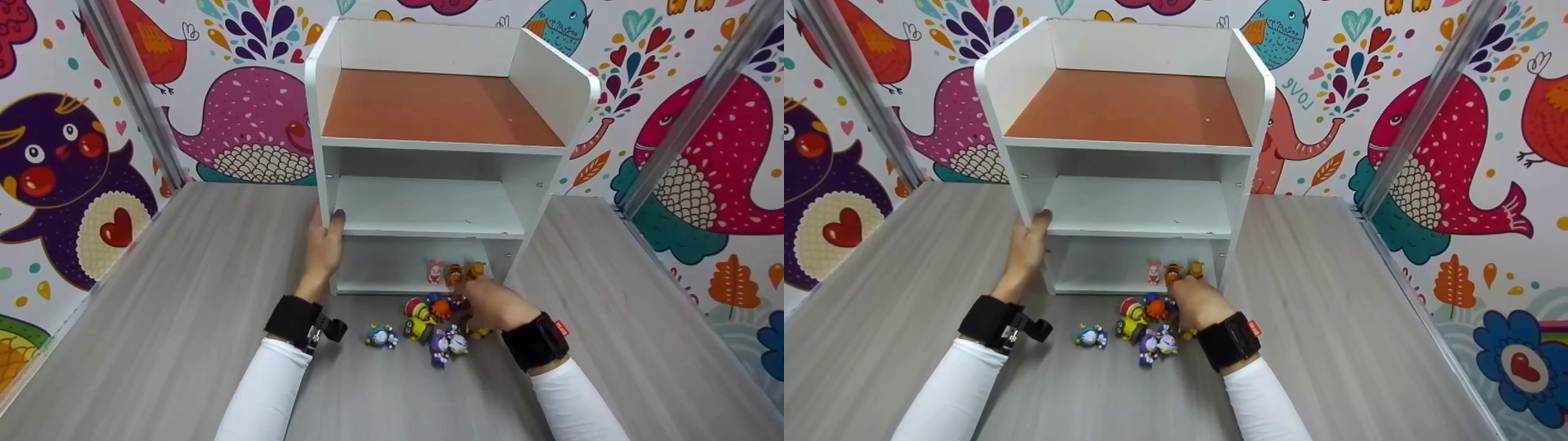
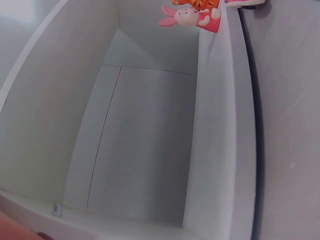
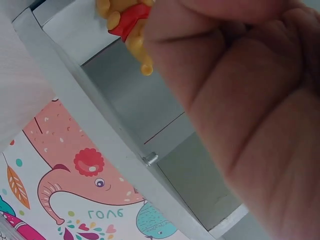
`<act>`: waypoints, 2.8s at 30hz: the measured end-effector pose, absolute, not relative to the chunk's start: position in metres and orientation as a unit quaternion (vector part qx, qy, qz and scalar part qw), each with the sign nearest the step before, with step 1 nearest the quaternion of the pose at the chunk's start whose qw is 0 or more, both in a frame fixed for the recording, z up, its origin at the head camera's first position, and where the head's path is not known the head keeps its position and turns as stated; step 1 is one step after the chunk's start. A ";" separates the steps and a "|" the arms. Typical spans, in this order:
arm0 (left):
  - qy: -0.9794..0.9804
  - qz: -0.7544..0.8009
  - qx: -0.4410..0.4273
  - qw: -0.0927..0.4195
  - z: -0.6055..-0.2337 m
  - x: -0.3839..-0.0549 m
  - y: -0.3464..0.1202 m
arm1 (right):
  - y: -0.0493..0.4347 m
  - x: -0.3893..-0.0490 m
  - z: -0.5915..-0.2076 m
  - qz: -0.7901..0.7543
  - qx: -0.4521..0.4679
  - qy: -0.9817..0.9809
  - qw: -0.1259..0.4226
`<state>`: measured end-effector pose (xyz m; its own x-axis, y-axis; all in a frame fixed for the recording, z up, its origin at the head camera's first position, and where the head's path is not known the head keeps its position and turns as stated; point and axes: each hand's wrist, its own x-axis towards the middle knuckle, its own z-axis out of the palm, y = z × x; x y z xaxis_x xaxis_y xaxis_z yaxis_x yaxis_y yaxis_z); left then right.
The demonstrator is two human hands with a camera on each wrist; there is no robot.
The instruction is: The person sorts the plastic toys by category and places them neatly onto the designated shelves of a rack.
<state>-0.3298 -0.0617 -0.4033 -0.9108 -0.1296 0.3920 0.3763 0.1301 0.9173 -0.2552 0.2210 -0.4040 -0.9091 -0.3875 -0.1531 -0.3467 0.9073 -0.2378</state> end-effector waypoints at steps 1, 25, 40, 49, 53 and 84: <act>-0.727 -0.653 -0.083 0.193 -0.404 -0.330 -0.062 | 0.221 -0.255 -0.404 -0.103 -0.189 0.971 0.100; -0.727 -0.653 -0.075 0.198 -0.404 -0.330 -0.062 | 0.230 -0.253 -0.389 -0.156 -0.286 0.942 0.076; -0.730 -0.648 -0.087 0.197 -0.403 -0.329 -0.062 | 0.227 -0.256 -0.392 -0.183 -0.329 0.920 0.110; -0.731 -0.646 -0.087 0.201 -0.402 -0.329 -0.061 | 0.231 -0.258 -0.390 -0.187 -0.356 0.914 0.064; -0.732 -0.646 -0.090 0.198 -0.402 -0.329 -0.061 | 0.233 -0.258 -0.386 -0.210 -0.360 0.907 0.065; -0.727 -0.652 -0.080 0.202 -0.402 -0.329 -0.059 | 0.250 -0.245 -0.344 -0.364 -0.130 0.873 -0.299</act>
<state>-0.3286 -0.0588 -0.4017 -0.9053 -0.1470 0.3984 0.3801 0.1378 0.9146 -0.2447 0.2496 -0.3435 -0.7877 -0.0092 0.6159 -0.4438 0.7018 -0.5572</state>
